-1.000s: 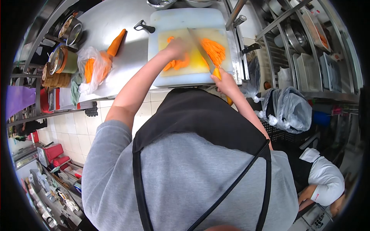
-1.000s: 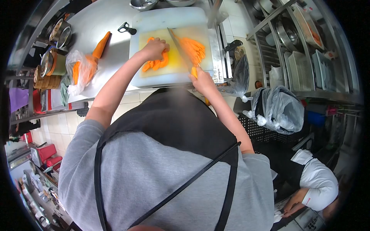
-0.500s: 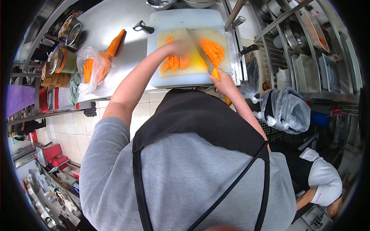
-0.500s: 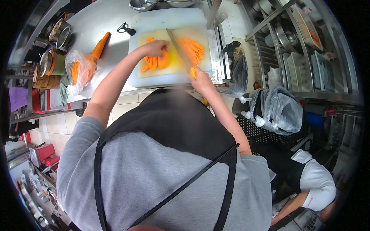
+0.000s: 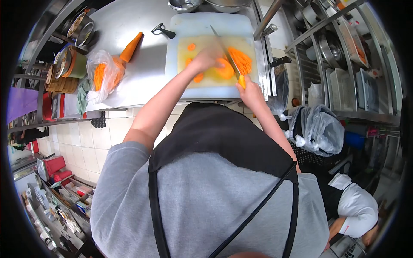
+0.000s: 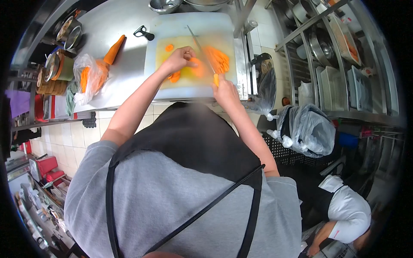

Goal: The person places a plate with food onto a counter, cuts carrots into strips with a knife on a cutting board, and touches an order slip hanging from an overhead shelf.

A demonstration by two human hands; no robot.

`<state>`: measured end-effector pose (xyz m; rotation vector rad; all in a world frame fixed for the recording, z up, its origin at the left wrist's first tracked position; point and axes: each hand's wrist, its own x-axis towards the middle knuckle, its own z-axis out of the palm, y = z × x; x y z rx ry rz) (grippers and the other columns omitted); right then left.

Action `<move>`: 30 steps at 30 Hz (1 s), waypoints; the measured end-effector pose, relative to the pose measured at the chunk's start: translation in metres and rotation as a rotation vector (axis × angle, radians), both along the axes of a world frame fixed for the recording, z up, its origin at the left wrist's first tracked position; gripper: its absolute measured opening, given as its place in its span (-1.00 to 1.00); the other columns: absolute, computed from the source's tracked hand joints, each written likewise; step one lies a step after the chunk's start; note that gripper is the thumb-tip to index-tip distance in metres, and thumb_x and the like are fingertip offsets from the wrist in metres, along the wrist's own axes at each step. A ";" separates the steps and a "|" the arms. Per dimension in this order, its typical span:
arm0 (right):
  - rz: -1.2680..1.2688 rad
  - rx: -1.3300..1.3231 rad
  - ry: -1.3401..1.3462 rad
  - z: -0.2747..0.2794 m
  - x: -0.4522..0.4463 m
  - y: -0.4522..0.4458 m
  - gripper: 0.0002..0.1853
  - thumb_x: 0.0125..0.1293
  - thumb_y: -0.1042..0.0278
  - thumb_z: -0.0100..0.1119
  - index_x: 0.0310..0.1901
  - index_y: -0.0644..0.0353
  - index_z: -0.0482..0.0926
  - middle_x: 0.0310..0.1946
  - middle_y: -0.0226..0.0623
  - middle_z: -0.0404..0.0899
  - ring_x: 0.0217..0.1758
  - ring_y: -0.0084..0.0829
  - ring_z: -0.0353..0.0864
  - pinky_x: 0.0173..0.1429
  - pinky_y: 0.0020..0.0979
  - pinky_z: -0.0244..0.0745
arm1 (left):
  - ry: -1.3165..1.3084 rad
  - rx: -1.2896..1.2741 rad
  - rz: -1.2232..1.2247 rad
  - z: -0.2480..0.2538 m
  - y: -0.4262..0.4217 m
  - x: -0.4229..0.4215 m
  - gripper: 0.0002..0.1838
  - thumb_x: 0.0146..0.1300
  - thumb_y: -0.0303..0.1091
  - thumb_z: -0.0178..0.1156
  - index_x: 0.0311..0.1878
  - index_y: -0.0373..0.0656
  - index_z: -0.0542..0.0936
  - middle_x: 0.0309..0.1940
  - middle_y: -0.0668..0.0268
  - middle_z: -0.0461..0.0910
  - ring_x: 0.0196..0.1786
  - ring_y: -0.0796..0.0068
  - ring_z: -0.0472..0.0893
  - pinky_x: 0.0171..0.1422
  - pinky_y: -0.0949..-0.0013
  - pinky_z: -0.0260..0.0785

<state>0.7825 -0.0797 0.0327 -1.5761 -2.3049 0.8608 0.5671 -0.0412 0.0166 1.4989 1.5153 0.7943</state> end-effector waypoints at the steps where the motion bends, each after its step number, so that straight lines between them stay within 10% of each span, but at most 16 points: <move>1: -0.010 0.005 -0.020 0.002 -0.001 0.002 -0.69 0.19 0.23 0.05 -0.22 0.33 0.33 -0.42 0.21 0.50 -0.28 0.15 0.50 -0.17 -0.01 0.38 | -0.032 0.044 0.008 0.001 0.001 0.003 -0.73 -0.16 -0.53 0.28 -0.35 -0.21 0.43 -0.56 0.43 0.44 -0.48 0.63 0.38 -0.36 0.49 0.24; 5: -0.023 0.010 -0.057 0.016 -0.001 0.007 -0.68 0.19 0.22 0.05 -0.20 0.33 0.34 -0.43 0.22 0.50 -0.29 0.16 0.50 -0.18 -0.01 0.38 | -0.054 0.175 0.115 -0.027 0.022 0.010 -0.76 -0.14 -0.51 0.25 -0.34 -0.22 0.45 -0.53 0.37 0.52 -0.42 0.61 0.47 -0.31 0.48 0.32; 7: -0.043 -0.039 0.021 0.020 0.004 0.010 -0.68 0.20 0.22 0.05 -0.18 0.33 0.34 -0.44 0.23 0.50 -0.29 0.16 0.50 -0.19 0.00 0.37 | 0.026 0.099 0.161 -0.027 0.025 0.012 -0.63 -0.21 -0.28 0.36 -0.31 -0.24 0.52 -0.32 0.18 0.54 -0.18 0.22 0.50 -0.05 0.29 0.33; 17: -0.024 -0.005 0.047 0.006 0.001 -0.010 -0.68 0.21 0.21 0.05 -0.15 0.28 0.33 -0.44 0.19 0.51 -0.29 0.17 0.49 -0.23 -0.02 0.37 | 0.013 0.016 0.019 0.037 -0.016 -0.007 -0.62 -0.21 -0.45 0.35 -0.25 -0.20 0.45 -0.48 0.26 0.54 -0.41 0.42 0.51 -0.24 0.39 0.33; 25: 0.102 0.012 -0.075 -0.012 0.002 -0.017 -0.69 0.19 0.29 0.01 -0.16 0.35 0.27 -0.46 0.21 0.50 -0.33 0.18 0.49 -0.22 0.02 0.38 | 0.710 0.436 0.105 -0.020 -0.032 -0.003 -0.70 -0.09 -0.49 0.21 -0.19 -0.16 0.56 -0.21 0.25 0.54 -0.12 0.23 0.44 -0.02 0.27 0.36; 30: 0.144 0.008 -0.054 -0.010 0.001 -0.016 -0.71 0.19 0.30 0.01 -0.17 0.30 0.23 -0.47 0.19 0.50 -0.34 0.18 0.48 -0.23 0.04 0.36 | 0.672 0.388 -0.038 -0.039 -0.052 0.001 -0.78 -0.07 -0.53 0.15 -0.27 -0.19 0.59 -0.22 0.26 0.52 -0.15 0.22 0.44 -0.04 0.29 0.37</move>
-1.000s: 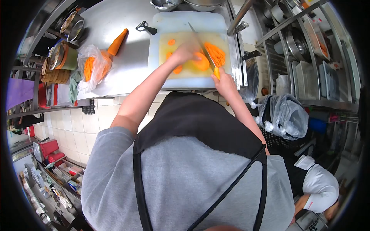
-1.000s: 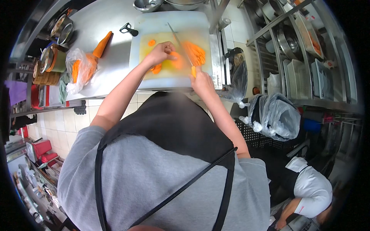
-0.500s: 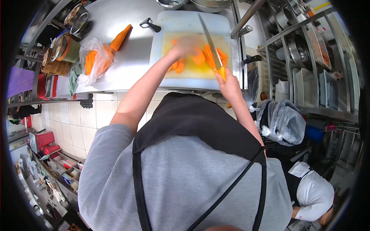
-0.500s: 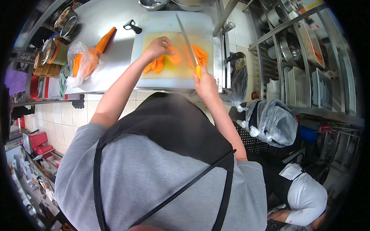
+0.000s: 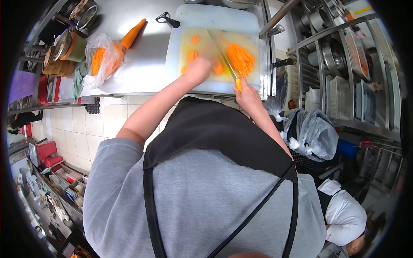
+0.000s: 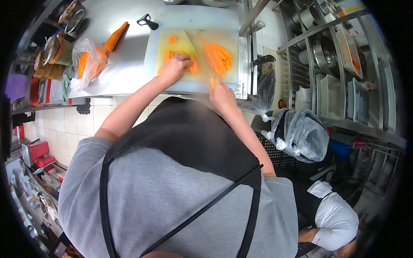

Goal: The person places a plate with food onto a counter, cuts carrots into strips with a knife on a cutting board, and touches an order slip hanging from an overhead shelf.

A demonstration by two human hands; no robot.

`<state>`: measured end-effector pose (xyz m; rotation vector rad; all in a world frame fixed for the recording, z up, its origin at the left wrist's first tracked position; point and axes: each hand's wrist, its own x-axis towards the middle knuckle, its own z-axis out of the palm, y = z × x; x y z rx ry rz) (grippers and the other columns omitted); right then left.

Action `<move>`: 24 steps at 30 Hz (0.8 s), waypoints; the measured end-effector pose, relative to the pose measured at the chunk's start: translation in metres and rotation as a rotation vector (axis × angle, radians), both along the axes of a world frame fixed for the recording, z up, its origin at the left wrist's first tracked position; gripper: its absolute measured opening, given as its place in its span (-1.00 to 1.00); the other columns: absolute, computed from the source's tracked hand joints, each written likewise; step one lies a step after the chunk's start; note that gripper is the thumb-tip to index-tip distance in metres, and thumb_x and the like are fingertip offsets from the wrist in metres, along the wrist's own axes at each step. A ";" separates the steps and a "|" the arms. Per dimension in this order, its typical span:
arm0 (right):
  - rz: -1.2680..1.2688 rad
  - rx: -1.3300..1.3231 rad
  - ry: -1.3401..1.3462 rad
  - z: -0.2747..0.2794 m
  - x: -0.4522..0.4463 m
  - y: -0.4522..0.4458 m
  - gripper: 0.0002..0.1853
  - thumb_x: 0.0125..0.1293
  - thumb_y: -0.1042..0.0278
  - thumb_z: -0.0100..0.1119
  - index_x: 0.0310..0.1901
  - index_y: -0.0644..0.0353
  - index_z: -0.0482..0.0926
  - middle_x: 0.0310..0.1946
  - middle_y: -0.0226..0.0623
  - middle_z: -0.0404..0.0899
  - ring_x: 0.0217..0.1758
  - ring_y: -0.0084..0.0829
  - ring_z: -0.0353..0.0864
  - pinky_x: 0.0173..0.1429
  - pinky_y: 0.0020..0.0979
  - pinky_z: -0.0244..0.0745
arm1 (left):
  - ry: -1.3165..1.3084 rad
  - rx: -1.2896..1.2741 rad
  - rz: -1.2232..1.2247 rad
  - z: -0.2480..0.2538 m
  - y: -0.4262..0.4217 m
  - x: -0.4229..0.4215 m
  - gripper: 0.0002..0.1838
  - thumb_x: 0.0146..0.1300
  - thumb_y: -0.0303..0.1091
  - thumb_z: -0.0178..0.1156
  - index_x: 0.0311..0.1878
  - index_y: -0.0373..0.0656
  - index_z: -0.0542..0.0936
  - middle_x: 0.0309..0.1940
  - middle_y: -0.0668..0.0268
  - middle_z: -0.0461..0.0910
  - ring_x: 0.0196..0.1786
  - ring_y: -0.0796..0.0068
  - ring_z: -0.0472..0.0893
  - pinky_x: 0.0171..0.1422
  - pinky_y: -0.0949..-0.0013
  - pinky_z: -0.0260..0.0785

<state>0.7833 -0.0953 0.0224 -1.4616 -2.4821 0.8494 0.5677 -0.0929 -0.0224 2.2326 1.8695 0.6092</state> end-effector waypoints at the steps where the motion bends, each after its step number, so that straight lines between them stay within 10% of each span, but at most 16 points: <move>1: 0.002 0.000 -0.004 0.000 0.000 0.000 -0.71 0.19 0.30 0.01 -0.17 0.30 0.23 -0.47 0.19 0.50 -0.34 0.18 0.48 -0.23 0.04 0.36 | -0.035 0.034 -0.021 0.003 -0.003 0.003 -0.79 -0.07 -0.52 0.15 -0.27 -0.20 0.59 -0.22 0.25 0.52 -0.15 0.22 0.45 -0.05 0.29 0.37; 24: -0.038 -0.068 -0.172 0.004 -0.019 -0.006 -0.70 0.27 0.25 -0.09 -0.16 0.32 0.16 -0.53 0.23 0.48 -0.38 0.23 0.47 -0.28 0.08 0.34 | -0.264 0.083 -0.067 -0.002 0.012 0.023 -0.88 -0.12 -0.53 0.08 -0.46 -0.20 0.58 -0.39 0.23 0.48 -0.25 0.17 0.43 -0.12 0.24 0.36</move>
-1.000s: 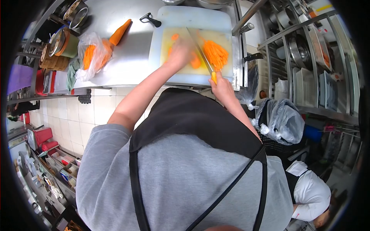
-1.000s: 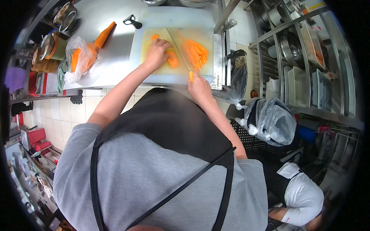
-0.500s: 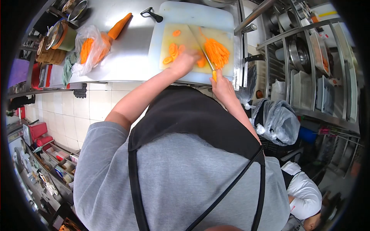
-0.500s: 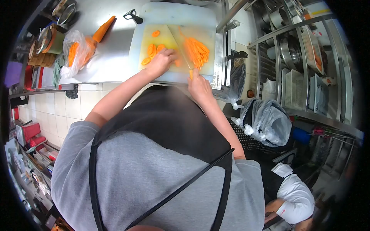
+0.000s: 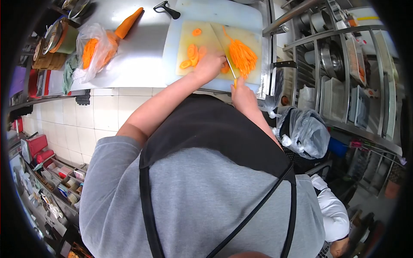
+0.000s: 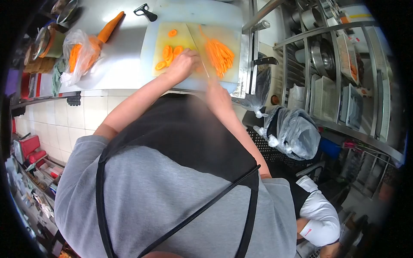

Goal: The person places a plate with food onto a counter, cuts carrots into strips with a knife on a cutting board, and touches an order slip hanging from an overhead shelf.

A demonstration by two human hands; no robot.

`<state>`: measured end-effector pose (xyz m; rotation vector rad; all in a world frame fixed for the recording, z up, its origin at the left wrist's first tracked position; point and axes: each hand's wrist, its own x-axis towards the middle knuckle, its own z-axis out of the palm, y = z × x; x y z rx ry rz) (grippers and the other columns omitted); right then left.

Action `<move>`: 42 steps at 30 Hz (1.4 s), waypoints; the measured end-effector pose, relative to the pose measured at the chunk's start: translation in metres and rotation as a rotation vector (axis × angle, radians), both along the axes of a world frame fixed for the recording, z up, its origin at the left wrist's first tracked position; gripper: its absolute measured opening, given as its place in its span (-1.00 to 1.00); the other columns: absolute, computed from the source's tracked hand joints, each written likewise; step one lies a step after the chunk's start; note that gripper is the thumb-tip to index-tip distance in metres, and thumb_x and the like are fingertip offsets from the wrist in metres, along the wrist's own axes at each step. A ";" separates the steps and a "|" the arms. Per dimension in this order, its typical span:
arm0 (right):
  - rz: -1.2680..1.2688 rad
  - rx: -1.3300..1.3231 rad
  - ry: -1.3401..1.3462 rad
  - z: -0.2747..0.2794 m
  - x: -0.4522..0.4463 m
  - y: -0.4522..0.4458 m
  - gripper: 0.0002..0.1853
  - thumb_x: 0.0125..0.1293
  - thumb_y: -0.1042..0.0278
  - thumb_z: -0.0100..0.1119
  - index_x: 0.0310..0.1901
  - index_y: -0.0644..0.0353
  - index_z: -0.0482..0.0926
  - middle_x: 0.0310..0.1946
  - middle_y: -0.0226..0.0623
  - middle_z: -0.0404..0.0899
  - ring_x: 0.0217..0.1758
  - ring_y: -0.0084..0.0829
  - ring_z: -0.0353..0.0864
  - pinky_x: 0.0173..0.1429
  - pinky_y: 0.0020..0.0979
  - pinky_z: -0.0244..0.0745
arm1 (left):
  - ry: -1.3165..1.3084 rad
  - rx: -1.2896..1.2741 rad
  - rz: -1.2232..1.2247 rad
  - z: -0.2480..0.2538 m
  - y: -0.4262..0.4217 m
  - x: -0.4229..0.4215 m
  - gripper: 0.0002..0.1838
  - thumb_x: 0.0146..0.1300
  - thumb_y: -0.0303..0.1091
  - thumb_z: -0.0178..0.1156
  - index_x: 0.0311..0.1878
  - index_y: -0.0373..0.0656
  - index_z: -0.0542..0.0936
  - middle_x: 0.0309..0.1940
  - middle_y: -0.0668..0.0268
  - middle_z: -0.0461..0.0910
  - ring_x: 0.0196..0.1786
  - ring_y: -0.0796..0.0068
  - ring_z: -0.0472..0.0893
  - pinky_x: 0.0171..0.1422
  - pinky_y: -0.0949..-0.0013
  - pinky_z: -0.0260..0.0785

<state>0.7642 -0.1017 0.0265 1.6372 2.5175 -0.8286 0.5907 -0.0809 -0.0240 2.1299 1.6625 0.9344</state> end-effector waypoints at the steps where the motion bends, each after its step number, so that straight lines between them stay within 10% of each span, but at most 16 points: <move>1: -0.003 -0.004 -0.007 0.000 -0.003 0.003 -0.70 0.27 0.25 -0.09 -0.16 0.32 0.16 -0.53 0.23 0.48 -0.38 0.23 0.47 -0.28 0.08 0.34 | -0.011 0.000 -0.001 -0.001 -0.001 0.001 -0.88 -0.12 -0.53 0.08 -0.47 -0.21 0.58 -0.39 0.23 0.48 -0.25 0.17 0.43 -0.13 0.24 0.35; 42: -0.006 0.082 -0.027 -0.004 -0.028 0.027 -0.73 0.24 0.30 -0.04 -0.20 0.31 0.19 -0.53 0.25 0.48 -0.39 0.22 0.48 -0.29 0.08 0.35 | -0.054 0.085 0.002 -0.001 -0.005 -0.005 -0.90 -0.08 -0.51 0.11 -0.45 -0.26 0.57 -0.39 0.24 0.51 -0.26 0.20 0.44 -0.13 0.27 0.34</move>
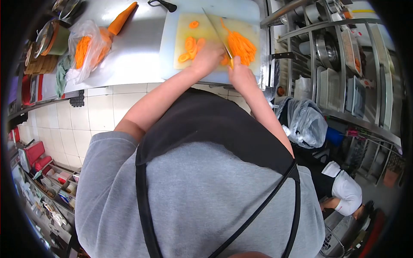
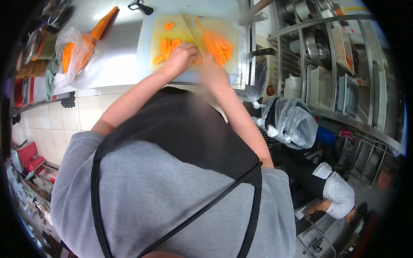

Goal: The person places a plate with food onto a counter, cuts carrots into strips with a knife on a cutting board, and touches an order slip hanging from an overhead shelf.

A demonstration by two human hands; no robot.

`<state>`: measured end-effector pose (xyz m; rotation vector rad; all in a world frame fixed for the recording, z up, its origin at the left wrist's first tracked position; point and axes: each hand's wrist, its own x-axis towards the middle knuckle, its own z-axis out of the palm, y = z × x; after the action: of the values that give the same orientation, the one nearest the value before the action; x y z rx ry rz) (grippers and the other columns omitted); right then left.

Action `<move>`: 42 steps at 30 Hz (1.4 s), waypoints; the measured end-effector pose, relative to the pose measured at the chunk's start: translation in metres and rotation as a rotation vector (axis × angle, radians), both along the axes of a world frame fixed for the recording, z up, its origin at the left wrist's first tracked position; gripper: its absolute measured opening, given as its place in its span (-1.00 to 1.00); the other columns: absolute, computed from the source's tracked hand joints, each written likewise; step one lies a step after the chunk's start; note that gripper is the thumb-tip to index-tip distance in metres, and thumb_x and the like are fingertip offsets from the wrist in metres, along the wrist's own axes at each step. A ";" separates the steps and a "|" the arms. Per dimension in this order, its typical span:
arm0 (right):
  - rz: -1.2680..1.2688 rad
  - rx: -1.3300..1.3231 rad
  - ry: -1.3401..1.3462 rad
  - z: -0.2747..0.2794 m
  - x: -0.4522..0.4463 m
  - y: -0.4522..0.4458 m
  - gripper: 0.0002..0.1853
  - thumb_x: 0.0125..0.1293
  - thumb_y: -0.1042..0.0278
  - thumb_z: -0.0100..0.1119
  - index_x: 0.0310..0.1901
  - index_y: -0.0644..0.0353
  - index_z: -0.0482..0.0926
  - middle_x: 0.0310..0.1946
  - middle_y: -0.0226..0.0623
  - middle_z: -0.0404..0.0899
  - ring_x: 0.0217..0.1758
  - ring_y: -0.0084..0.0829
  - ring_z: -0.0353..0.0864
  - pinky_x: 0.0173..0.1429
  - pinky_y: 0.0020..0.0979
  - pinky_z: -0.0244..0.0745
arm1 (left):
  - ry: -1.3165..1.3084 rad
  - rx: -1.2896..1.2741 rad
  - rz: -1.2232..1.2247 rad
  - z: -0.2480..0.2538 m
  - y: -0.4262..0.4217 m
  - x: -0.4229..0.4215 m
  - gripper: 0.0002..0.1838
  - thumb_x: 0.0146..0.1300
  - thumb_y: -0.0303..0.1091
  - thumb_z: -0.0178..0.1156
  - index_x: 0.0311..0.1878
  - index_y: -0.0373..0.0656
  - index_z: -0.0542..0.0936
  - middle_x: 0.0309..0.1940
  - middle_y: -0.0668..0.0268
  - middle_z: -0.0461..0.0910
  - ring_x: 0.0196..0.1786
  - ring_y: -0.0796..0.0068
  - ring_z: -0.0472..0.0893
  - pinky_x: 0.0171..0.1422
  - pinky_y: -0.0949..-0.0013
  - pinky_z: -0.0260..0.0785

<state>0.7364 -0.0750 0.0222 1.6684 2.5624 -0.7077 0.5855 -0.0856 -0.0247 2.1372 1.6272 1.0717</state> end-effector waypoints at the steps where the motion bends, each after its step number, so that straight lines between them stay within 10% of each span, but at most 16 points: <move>1: 0.005 0.000 0.001 0.013 0.000 -0.006 -0.73 0.24 0.30 -0.04 -0.20 0.31 0.19 -0.53 0.25 0.48 -0.39 0.22 0.48 -0.29 0.08 0.35 | 0.013 0.012 0.003 -0.002 0.001 -0.001 -0.90 -0.08 -0.50 0.11 -0.45 -0.26 0.57 -0.39 0.24 0.51 -0.26 0.20 0.43 -0.13 0.27 0.34; 42: 0.154 0.062 0.071 0.047 -0.001 -0.024 -0.74 0.23 0.31 -0.03 -0.21 0.32 0.21 -0.53 0.23 0.47 -0.39 0.21 0.47 -0.29 0.06 0.36 | -0.044 -0.010 0.043 -0.003 -0.006 -0.003 -0.93 -0.02 -0.48 0.15 -0.44 -0.23 0.57 -0.31 0.28 0.53 -0.17 0.25 0.45 -0.07 0.29 0.34</move>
<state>0.7355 -0.0991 0.0693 1.4662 2.7519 -0.6972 0.5827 -0.0917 -0.0280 2.0659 1.6619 1.1126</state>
